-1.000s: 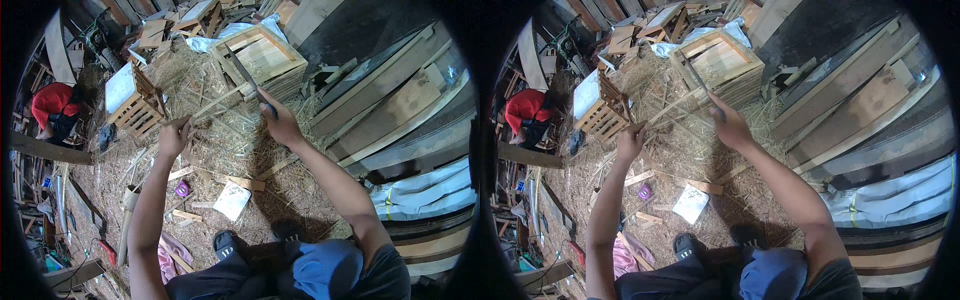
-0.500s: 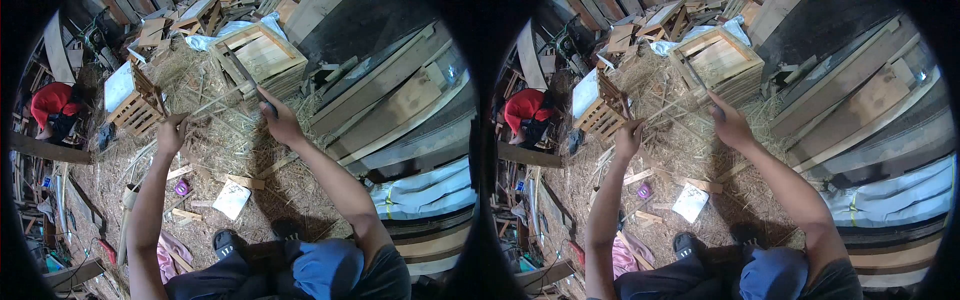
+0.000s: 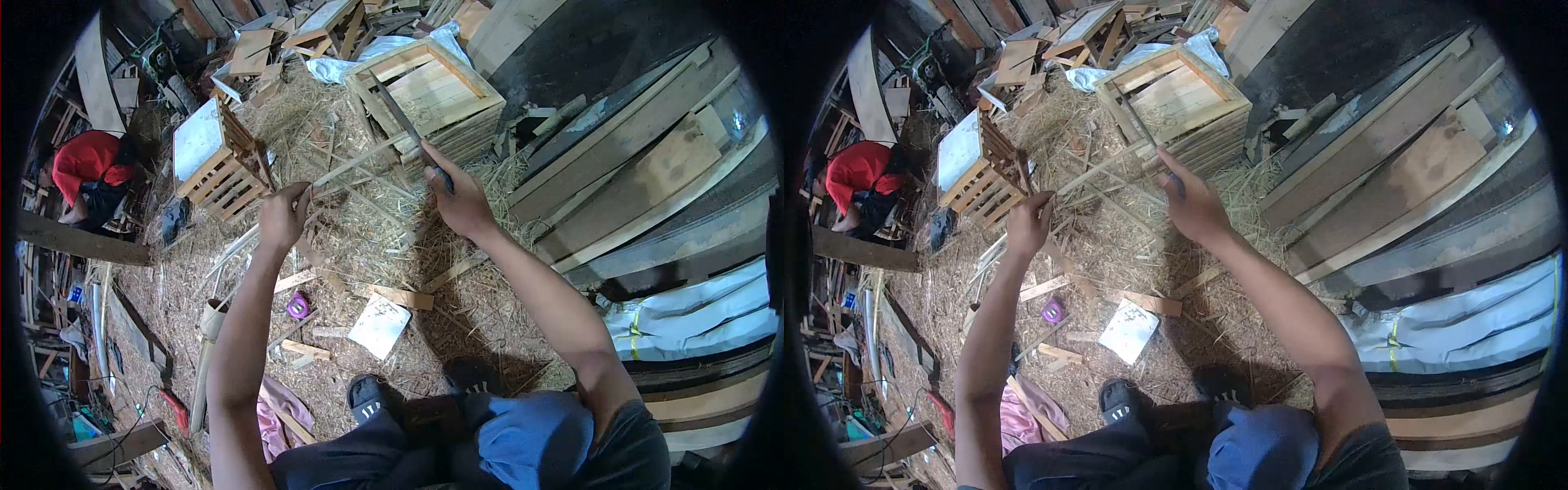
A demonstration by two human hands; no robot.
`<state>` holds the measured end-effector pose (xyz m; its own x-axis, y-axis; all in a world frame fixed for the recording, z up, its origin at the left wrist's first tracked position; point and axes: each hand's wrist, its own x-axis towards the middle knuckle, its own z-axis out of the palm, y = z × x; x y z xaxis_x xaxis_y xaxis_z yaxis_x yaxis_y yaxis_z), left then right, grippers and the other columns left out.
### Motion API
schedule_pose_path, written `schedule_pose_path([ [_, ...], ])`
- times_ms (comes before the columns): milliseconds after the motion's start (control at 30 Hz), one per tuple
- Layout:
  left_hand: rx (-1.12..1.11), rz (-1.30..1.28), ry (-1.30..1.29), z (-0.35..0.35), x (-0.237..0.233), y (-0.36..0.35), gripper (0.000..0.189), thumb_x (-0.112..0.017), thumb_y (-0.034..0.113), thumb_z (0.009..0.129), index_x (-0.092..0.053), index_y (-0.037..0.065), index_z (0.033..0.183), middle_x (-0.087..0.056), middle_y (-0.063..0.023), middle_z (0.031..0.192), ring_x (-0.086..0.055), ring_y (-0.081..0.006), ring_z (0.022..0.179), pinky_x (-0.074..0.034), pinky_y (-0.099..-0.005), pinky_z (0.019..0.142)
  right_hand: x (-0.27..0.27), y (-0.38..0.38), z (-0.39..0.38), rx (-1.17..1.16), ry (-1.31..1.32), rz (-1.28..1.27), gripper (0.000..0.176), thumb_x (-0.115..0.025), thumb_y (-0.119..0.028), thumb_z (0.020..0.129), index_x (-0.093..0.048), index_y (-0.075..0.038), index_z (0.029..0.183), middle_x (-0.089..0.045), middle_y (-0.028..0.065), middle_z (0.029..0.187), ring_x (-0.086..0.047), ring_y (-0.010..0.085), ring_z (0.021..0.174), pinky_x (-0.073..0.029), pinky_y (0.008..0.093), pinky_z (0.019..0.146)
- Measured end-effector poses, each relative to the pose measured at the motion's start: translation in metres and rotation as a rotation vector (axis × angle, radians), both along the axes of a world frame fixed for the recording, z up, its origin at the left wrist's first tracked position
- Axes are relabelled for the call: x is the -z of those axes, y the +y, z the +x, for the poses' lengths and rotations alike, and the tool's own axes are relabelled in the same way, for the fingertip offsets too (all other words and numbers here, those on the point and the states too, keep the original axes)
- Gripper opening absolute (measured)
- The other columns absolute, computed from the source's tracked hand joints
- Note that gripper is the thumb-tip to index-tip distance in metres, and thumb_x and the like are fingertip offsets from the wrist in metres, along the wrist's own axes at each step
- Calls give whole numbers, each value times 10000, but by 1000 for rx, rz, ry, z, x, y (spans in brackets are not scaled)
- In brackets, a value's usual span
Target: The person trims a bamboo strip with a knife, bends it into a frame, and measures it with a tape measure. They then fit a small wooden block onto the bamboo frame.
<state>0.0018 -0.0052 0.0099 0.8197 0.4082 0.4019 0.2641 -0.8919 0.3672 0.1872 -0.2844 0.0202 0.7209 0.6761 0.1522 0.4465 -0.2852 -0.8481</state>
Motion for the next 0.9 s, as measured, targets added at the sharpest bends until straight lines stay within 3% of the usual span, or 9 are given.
schedule_pose_path([
  [133,2,-18,42,0,4,1,198,-695,171,943,-749,43,1084,-734,-213,968,-715,-398,821,-570,-441,734,6,4,4,9,-68,55,498,-488,-265,1057,-434,-244,1551,-586,199,1432,-550,422,1314,-420,449,1117],
  [300,-2,-38,113,2,17,6,197,-662,98,936,-744,35,1103,-728,-222,935,-706,-417,849,-566,-458,741,3,5,6,-2,35,16,499,-498,-233,1050,-445,-198,1544,-564,206,1456,-526,400,1353,-403,438,1142],
  [433,71,-16,55,1,18,7,153,-657,180,958,-748,91,1043,-681,-238,840,-677,-449,793,-529,-514,694,0,10,9,-20,11,65,492,-497,-222,1050,-453,-185,1538,-559,222,1456,-527,401,1351,-417,435,1132],
  [500,43,30,47,1,17,4,138,-654,184,958,-744,96,1016,-673,-241,831,-666,-452,789,-525,-513,683,-13,14,9,-13,-170,213,487,-490,-222,1053,-453,-180,1537,-623,255,1350,-586,422,1273,-454,451,1086],
  [633,47,-22,25,1,18,2,137,-649,198,962,-739,101,999,-671,-239,826,-663,-449,778,-524,-512,676,-30,18,5,-35,-74,262,490,-478,-232,1060,-442,-166,1543,-675,277,1215,-639,443,1172,-475,469,1045],
  [733,46,41,49,0,19,2,145,-648,188,959,-749,113,1033,-687,-225,845,-676,-437,764,-532,-506,671,-4,18,8,-60,-126,35,499,-466,-234,1059,-430,-144,1549,-694,278,1127,-667,456,1083,-492,477,1010],
  [800,10,59,57,-2,20,0,151,-645,170,954,-749,109,1045,-706,-207,863,-693,-419,765,-550,-494,679,-1,17,8,-28,-8,-125,476,-486,-207,1069,-450,-71,1523,-546,229,1467,-522,357,1372,-419,390,1119],
  [833,4,56,57,-3,21,-2,151,-645,170,954,-749,109,1045,-706,-207,863,-693,-419,765,-550,-494,679,4,18,12,-34,-9,-129,476,-486,-207,1069,-450,-71,1523,-546,229,1467,-522,357,1372,-419,390,1119],
  [900,13,67,50,-3,20,-2,160,-640,165,951,-750,106,1051,-719,-194,879,-704,-407,784,-566,-479,691,18,22,22,3,-368,102,506,-452,-211,1046,-433,-140,1547,-696,263,1149,-648,478,1078,-501,474,1001],
])
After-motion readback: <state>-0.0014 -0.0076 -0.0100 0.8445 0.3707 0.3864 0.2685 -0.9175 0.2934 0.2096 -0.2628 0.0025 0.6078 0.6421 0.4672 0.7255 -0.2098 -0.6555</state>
